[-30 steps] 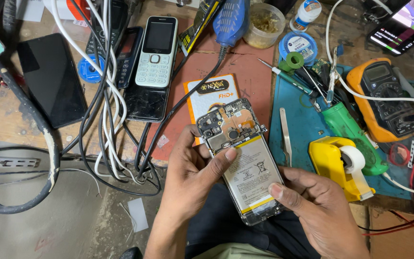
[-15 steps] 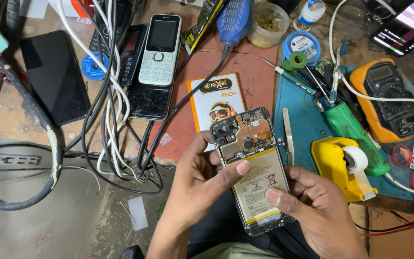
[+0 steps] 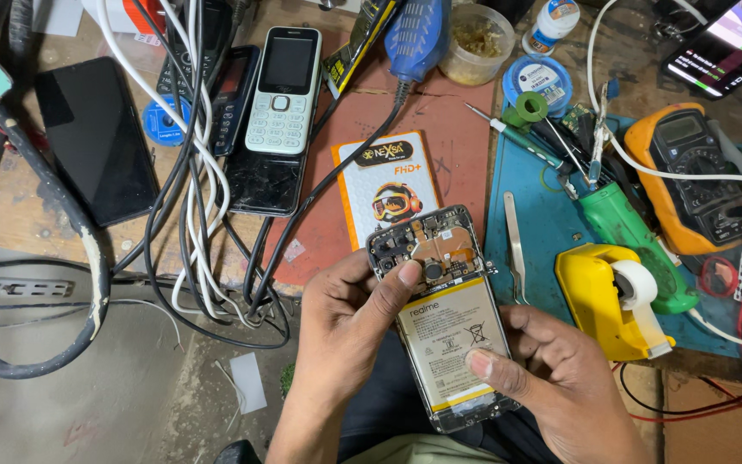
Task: The person uses tweezers to adjust internal components and ribbon cables inside a disassembled smartphone. They then apply adhesive along the inner frame and install a new battery into the device.
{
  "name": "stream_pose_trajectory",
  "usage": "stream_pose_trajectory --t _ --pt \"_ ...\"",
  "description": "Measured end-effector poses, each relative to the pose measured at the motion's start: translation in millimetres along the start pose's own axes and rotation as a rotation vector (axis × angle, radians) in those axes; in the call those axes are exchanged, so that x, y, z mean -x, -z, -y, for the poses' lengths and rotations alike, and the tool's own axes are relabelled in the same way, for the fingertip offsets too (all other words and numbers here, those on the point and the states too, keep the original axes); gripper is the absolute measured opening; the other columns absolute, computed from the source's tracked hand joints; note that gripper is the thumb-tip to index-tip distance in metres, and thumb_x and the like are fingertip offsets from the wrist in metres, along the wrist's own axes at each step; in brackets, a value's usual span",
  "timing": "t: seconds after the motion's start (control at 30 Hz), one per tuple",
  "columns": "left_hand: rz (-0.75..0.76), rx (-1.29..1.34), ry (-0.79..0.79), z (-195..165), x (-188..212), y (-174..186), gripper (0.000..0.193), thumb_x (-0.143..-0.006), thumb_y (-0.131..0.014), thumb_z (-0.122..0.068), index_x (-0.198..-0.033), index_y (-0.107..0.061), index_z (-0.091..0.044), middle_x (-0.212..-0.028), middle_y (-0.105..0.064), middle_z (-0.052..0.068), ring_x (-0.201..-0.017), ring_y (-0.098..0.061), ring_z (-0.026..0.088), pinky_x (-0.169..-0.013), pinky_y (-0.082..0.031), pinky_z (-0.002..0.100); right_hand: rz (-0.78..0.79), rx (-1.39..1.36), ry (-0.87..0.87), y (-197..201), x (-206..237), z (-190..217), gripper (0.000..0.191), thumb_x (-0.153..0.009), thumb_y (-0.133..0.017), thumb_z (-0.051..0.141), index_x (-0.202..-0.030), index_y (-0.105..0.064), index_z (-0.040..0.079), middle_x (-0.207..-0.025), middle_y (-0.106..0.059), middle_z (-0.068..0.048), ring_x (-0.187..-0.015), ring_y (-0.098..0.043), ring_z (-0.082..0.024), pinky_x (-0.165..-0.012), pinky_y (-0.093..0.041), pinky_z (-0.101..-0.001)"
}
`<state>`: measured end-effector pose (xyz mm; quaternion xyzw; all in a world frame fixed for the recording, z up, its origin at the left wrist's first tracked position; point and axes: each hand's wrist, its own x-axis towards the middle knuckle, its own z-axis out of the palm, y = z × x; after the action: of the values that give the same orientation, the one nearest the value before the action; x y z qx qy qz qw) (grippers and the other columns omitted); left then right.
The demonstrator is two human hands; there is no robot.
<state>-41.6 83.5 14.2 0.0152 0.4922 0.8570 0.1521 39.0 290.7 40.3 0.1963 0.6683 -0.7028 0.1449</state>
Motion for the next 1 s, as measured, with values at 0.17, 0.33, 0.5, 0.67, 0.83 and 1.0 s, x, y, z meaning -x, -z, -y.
stream_pose_trajectory --t 0.17,0.33,0.5,0.67,0.83,1.0 --pt "-0.018 0.043 -0.024 5.9 -0.6 -0.5 0.022 -0.098 -0.071 -0.017 -0.105 -0.072 0.004 -0.084 -0.073 0.001 -0.072 -0.060 0.001 -0.062 -0.048 0.020 0.009 0.034 -0.004 -0.2 -1.2 0.8 0.042 -0.083 -0.076 0.011 -0.119 -0.064 -0.007 -0.100 -0.078 -0.016 -0.087 -0.073 -0.018 -0.079 -0.058 -0.0323" --pt "-0.027 0.009 -0.027 5.2 1.1 -1.6 0.021 -0.099 -0.072 -0.016 -0.103 -0.072 0.005 -0.082 -0.070 0.000 -0.069 -0.053 0.000 -0.058 -0.040 0.019 0.041 0.010 0.006 1.7 -2.1 -1.7 0.043 -0.083 -0.076 0.011 -0.120 -0.064 -0.008 -0.103 -0.078 -0.015 -0.091 -0.073 -0.018 -0.082 -0.059 -0.0333" --pt "-0.015 0.019 -0.013 4.3 3.1 -3.2 0.023 -0.098 -0.071 -0.017 -0.107 -0.073 0.004 -0.087 -0.073 0.000 -0.074 -0.058 0.001 -0.063 -0.046 0.019 0.095 -0.049 -0.006 4.1 -2.6 -3.3 0.048 -0.085 -0.074 0.013 -0.126 -0.064 -0.010 -0.107 -0.079 -0.018 -0.097 -0.073 -0.019 -0.086 -0.058 -0.0350" --pt "-0.004 -0.025 0.043 5.5 5.9 -5.9 0.026 -0.098 -0.071 -0.019 -0.110 -0.074 0.004 -0.085 -0.073 0.001 -0.072 -0.059 0.002 -0.061 -0.046 0.019 -0.045 -0.283 0.172 7.4 -11.5 8.5 0.050 -0.099 -0.065 0.020 -0.137 -0.057 -0.013 -0.114 -0.073 -0.019 -0.102 -0.071 -0.023 -0.089 -0.057 -0.0385" --pt "0.017 -0.032 0.016 3.7 9.3 -9.8 0.029 -0.098 -0.070 -0.019 -0.114 -0.074 0.005 -0.089 -0.074 0.001 -0.076 -0.060 0.002 -0.064 -0.048 0.019 -0.157 -0.220 0.202 0.5 -16.8 18.8 0.043 -0.099 -0.065 0.013 -0.134 -0.063 -0.012 -0.108 -0.073 -0.016 -0.094 -0.070 -0.020 -0.083 -0.057 -0.0349" --pt "0.025 -0.046 0.016 1.0 10.2 -10.0 0.031 -0.098 -0.070 -0.020 -0.117 -0.073 0.004 -0.092 -0.075 0.002 -0.079 -0.061 0.003 -0.066 -0.050 0.020 -0.243 -0.053 0.286 -13.7 -19.0 19.2 0.047 -0.086 -0.076 -0.002 -0.132 -0.068 -0.010 -0.107 -0.073 -0.015 -0.093 -0.066 -0.016 -0.085 -0.056 -0.0310"
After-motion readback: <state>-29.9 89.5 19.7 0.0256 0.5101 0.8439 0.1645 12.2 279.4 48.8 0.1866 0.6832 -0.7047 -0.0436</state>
